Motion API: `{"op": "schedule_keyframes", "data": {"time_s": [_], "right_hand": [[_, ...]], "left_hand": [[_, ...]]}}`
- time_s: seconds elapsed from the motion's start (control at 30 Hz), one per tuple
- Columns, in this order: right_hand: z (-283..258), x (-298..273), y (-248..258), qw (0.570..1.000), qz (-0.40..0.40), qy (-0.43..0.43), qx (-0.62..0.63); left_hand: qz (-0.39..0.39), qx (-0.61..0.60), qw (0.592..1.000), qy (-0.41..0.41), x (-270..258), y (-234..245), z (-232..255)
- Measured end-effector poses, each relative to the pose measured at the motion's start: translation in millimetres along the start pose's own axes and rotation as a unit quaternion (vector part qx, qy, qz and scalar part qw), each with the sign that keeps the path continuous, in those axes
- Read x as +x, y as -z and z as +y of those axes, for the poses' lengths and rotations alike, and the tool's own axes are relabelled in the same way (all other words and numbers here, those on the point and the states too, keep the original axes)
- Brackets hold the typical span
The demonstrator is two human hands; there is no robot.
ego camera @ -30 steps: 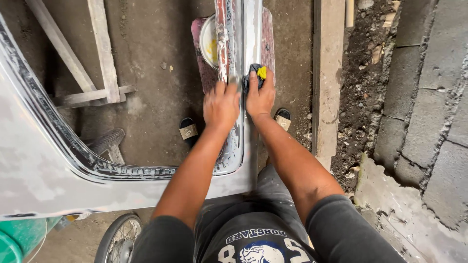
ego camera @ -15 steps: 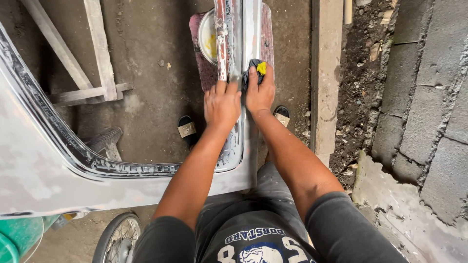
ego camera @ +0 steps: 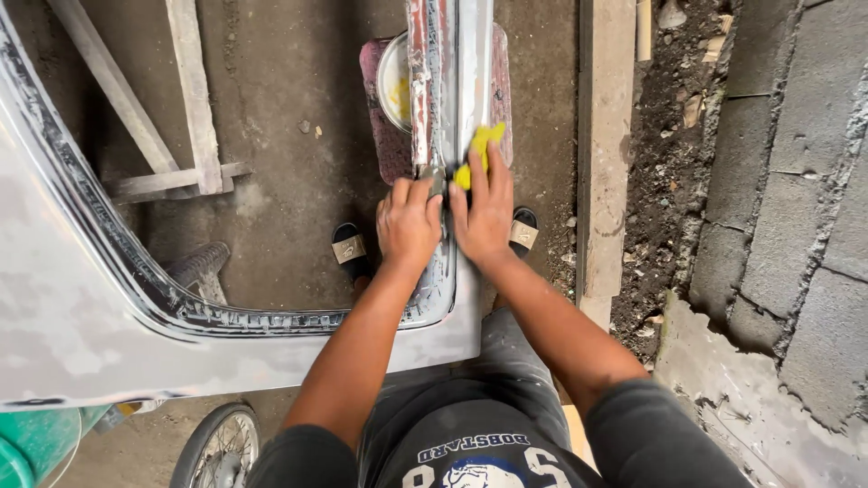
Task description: The person cleans a white car door using a yellow cloth and a black scraper. They dip the cloth into a green bucket of water, wipe the door surface, and use the scraper to remove residue from the edges and around the handle. The person repeatedly rinses the cloth and continues scrubbing different sections of the door.
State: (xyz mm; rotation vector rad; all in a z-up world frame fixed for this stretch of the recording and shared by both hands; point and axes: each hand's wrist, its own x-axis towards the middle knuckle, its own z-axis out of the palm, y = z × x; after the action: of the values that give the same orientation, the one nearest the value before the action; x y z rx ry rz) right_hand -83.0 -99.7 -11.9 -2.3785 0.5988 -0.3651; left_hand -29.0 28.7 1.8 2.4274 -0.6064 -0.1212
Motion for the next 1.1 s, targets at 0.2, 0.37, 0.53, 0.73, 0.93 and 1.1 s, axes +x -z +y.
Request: {"op": "schedule_keyframes", "data": {"time_s": [0.2,0.37,0.53,0.73,0.93,1.1], "right_hand": [[14,-43,14,0.986,-0.12,0.101,-0.048],[5,54,-1,0.969,-0.177,0.122,-0.124],[-4,192,-22,0.934,-0.244,0.112,-0.234],[-24,258,-14,0.94,-0.259,0.042,-0.217],[8,164,-18,0.96,-0.166,0.138,-0.176],[-4,52,6,0.966,-0.19,0.132,-0.112]], "left_hand": [[0.009,-0.039,0.999,0.032,-23,-1,-6],[0.01,-0.045,0.998,0.043,-27,3,-7],[-0.009,-0.044,0.998,0.05,-25,3,-8],[0.005,-0.055,0.998,0.024,-28,-1,-13],[0.009,-0.063,0.997,0.035,-28,0,-10],[-0.004,-0.06,0.997,0.053,-30,-2,-10]]}}
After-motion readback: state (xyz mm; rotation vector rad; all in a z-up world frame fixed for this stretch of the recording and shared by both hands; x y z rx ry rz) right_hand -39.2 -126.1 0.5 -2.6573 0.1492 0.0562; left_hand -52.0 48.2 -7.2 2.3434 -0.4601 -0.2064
